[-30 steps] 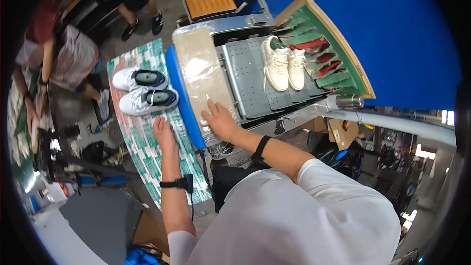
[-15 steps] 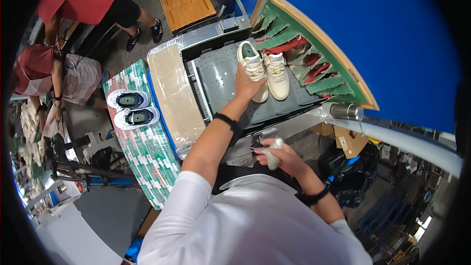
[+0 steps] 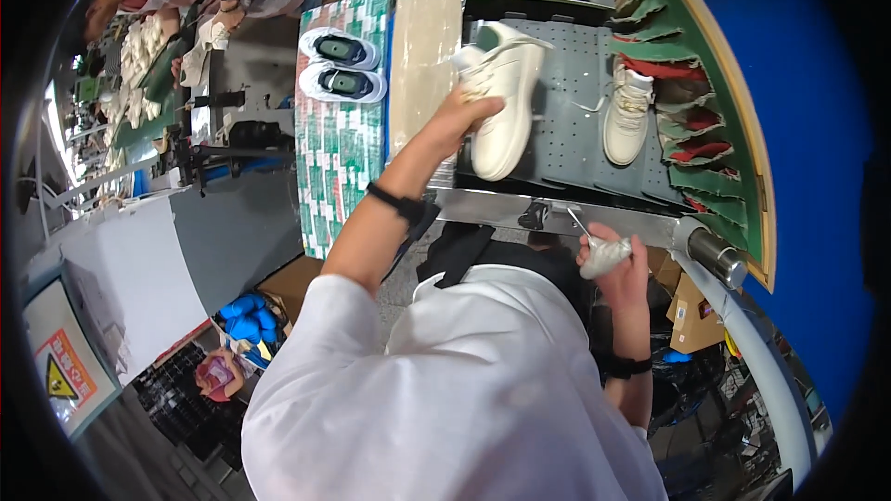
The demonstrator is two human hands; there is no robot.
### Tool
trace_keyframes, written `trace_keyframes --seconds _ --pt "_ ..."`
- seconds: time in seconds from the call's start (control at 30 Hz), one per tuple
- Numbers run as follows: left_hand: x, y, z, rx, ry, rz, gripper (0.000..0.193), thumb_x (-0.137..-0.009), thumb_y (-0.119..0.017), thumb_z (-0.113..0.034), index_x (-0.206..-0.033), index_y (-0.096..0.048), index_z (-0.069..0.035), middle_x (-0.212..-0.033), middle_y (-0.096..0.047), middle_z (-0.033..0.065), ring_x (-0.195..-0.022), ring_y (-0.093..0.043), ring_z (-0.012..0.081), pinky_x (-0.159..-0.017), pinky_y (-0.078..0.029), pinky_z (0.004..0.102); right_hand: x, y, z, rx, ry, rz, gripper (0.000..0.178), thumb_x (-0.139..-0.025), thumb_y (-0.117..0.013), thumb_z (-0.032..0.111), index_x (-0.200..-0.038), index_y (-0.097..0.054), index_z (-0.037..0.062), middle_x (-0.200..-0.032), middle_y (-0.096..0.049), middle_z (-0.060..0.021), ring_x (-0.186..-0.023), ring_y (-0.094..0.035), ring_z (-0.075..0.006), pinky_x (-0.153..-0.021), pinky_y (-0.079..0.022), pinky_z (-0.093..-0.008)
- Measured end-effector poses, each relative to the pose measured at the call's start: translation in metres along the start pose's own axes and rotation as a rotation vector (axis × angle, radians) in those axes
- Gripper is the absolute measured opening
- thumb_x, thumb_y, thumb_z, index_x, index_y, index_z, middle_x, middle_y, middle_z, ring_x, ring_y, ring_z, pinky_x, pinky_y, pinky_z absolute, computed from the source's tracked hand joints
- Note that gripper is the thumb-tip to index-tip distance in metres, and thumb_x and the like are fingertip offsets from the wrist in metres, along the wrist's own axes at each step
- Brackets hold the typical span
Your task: Clean and inspect the finished shoes at a quality control station.
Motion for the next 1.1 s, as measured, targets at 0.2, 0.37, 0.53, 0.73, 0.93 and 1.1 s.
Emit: trace_keyframes --seconds 0.2,0.37,0.53,0.73,0.93,1.1 --pt "0.102 0.092 0.02 -0.665 -0.199 -0.498 0.112 -0.07 -0.095 -0.022 -0.159 -0.03 -0.002 -0.136 -0.065 0.0208 -0.128 -0.065 0.034 -0.109 -0.052 0.0423 -0.064 -0.058 -0.073 0.238 -0.041 0.093 0.08 -0.101 -0.065 0.044 -0.16 -0.043 -0.0061 -0.138 -0.066 -0.017 -0.116 -0.066 -0.0209 -0.105 -0.051 -0.035" --pt "0.121 0.126 0.055 -0.841 -0.243 -0.433 0.09 -0.085 -0.087 -0.03 -0.157 -0.04 -0.002 -0.139 -0.064 0.0249 -0.132 -0.063 0.0358 -0.113 -0.048 0.0416 -0.105 -0.138 -0.111 0.687 -0.03 0.029 0.066 -0.104 -0.064 0.031 -0.157 -0.05 -0.0043 -0.134 -0.068 -0.0124 -0.116 -0.066 -0.0179 -0.106 -0.049 -0.0318" --pt "0.126 0.163 0.038 -0.797 -0.01 -0.207 0.024 -0.096 -0.075 -0.021 -0.108 -0.076 0.0 -0.097 -0.078 0.0113 -0.081 -0.074 0.0231 -0.078 -0.057 0.0393 -0.133 -0.2 -0.135 1.434 0.25 0.0 0.074 -0.093 -0.077 0.025 -0.157 -0.05 -0.0025 -0.132 -0.068 -0.0148 -0.119 -0.065 -0.026 -0.106 -0.049 -0.0354" --pt "0.092 0.24 0.01 -0.685 -0.122 -0.488 0.031 -0.093 -0.074 -0.014 -0.121 -0.073 -0.001 -0.11 -0.076 0.0129 -0.102 -0.073 0.0271 -0.093 -0.057 0.0393 -0.161 -0.247 -0.144 1.737 0.465 0.023 0.084 -0.083 -0.082 0.035 -0.15 -0.054 -0.0073 -0.126 -0.065 -0.0242 -0.119 -0.065 -0.0393 -0.104 -0.052 -0.0434" --pt "0.086 0.136 -0.065 -0.862 -0.573 -0.114 0.046 -0.095 -0.078 -0.02 -0.135 -0.068 0.001 -0.139 -0.066 0.0214 -0.134 -0.062 0.0322 -0.113 -0.047 0.0406 -0.173 -0.245 -0.136 1.883 0.566 0.054 0.075 -0.09 -0.075 0.037 -0.147 -0.056 -0.0076 -0.119 -0.068 -0.0233 -0.108 -0.069 -0.0372 -0.097 -0.055 -0.0439" --pt "0.152 0.128 -0.043 -0.531 -0.315 0.138 0.032 -0.106 -0.066 -0.026 -0.128 -0.073 -0.004 -0.112 -0.078 0.0154 -0.104 -0.074 0.0254 -0.095 -0.055 0.036 -0.148 -0.206 -0.152 0.012 -0.075 -0.021 0.069 -0.108 -0.034 0.053 -0.136 -0.064 -0.0026 -0.116 -0.071 -0.0239 -0.096 -0.071 -0.0312 -0.091 -0.057 -0.0451"
Point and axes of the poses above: each hand's wrist, its own x-axis away from the middle knuckle, its own y-axis out of the back of the hand, z = x × y, the point moved 5 cm from there along -x, towards the middle knuckle
